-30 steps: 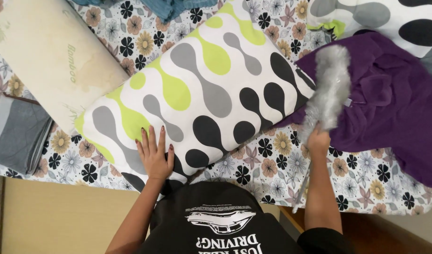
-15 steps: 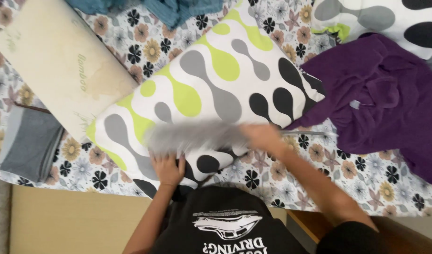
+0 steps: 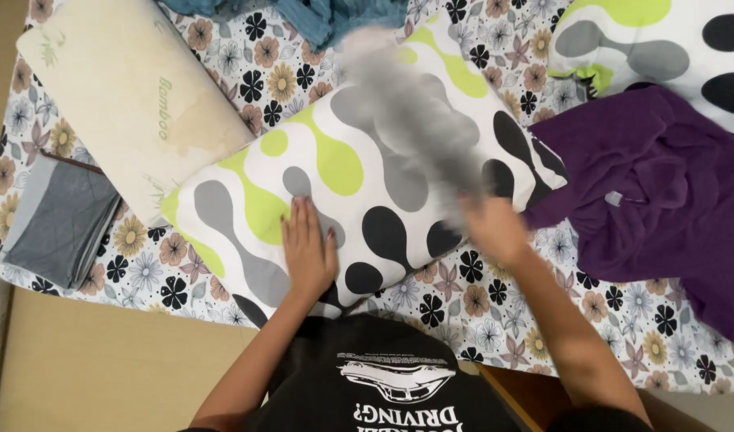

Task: Dusting off several pillows on a bed using a feather duster.

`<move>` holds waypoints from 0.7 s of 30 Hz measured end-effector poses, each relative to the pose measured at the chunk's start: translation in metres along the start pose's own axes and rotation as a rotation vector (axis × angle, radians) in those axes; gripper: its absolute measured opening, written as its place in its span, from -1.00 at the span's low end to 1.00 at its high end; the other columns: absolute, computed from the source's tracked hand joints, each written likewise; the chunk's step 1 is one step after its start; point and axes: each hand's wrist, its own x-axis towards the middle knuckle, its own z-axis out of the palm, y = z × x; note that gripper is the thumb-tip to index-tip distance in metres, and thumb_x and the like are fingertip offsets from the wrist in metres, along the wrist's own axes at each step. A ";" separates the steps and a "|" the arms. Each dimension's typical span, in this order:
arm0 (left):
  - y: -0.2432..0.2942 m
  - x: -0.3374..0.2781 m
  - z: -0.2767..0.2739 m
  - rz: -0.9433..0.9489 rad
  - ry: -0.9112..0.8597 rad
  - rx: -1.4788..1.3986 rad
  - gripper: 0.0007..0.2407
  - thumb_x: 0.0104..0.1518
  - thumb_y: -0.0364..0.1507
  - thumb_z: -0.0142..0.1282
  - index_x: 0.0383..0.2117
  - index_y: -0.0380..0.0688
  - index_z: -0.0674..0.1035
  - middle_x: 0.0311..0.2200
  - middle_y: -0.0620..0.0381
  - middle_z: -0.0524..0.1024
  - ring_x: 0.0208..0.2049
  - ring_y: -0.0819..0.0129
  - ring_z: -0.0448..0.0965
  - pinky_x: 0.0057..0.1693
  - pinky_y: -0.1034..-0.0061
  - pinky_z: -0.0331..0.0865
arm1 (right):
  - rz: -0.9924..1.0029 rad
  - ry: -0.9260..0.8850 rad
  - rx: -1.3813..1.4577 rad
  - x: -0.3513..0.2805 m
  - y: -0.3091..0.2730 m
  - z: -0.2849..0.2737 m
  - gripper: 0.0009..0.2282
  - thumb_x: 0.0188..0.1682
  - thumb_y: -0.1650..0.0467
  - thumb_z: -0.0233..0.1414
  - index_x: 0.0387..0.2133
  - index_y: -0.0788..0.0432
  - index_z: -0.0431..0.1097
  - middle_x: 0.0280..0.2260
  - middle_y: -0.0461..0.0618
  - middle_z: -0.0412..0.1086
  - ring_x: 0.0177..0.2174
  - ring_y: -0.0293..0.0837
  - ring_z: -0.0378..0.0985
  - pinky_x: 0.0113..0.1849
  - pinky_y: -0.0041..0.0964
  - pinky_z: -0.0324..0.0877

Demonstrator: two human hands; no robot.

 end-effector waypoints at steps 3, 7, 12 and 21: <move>0.036 0.041 -0.001 0.007 0.020 0.081 -0.47 0.33 -0.34 -0.13 0.33 -0.54 0.19 0.41 -0.39 0.03 0.48 -0.16 -0.06 0.49 -0.07 -0.29 | -0.574 0.220 -0.268 0.008 -0.037 0.051 -0.69 -0.16 0.32 -0.02 -0.17 0.21 0.34 -0.59 0.13 0.46 -0.59 0.07 0.54 -0.52 -0.03 0.46; 0.051 0.048 -0.005 -0.348 -0.673 0.108 -0.57 0.26 -0.30 -0.24 0.26 -0.06 0.36 0.34 0.00 0.25 0.44 0.10 0.09 0.51 0.05 -0.17 | -0.463 0.093 -0.472 0.053 -0.046 0.048 -0.87 0.12 0.44 -0.12 -0.13 0.17 0.32 -0.42 0.06 0.49 -0.48 0.00 0.61 -0.44 -0.13 0.53; 0.034 0.040 0.010 0.098 0.001 0.144 -0.43 0.24 -0.38 -0.11 0.35 -0.52 0.13 0.39 -0.34 0.07 0.46 -0.05 -0.04 0.47 -0.05 -0.30 | 0.071 0.250 -0.392 0.172 0.122 -0.014 -0.72 0.09 0.30 -0.02 -0.14 0.29 0.44 -0.19 0.35 0.54 -0.21 0.23 0.63 -0.18 0.12 0.52; 0.033 0.041 0.013 0.116 0.036 0.183 -0.44 0.29 -0.39 -0.13 0.39 -0.46 0.09 0.43 -0.26 0.05 0.49 0.01 -0.06 0.50 -0.02 -0.31 | -0.120 0.429 -0.643 0.061 -0.012 -0.033 -0.19 -0.07 0.53 0.04 0.49 -0.19 -0.09 -0.15 0.41 0.42 -0.41 0.13 0.57 -0.40 -0.04 0.51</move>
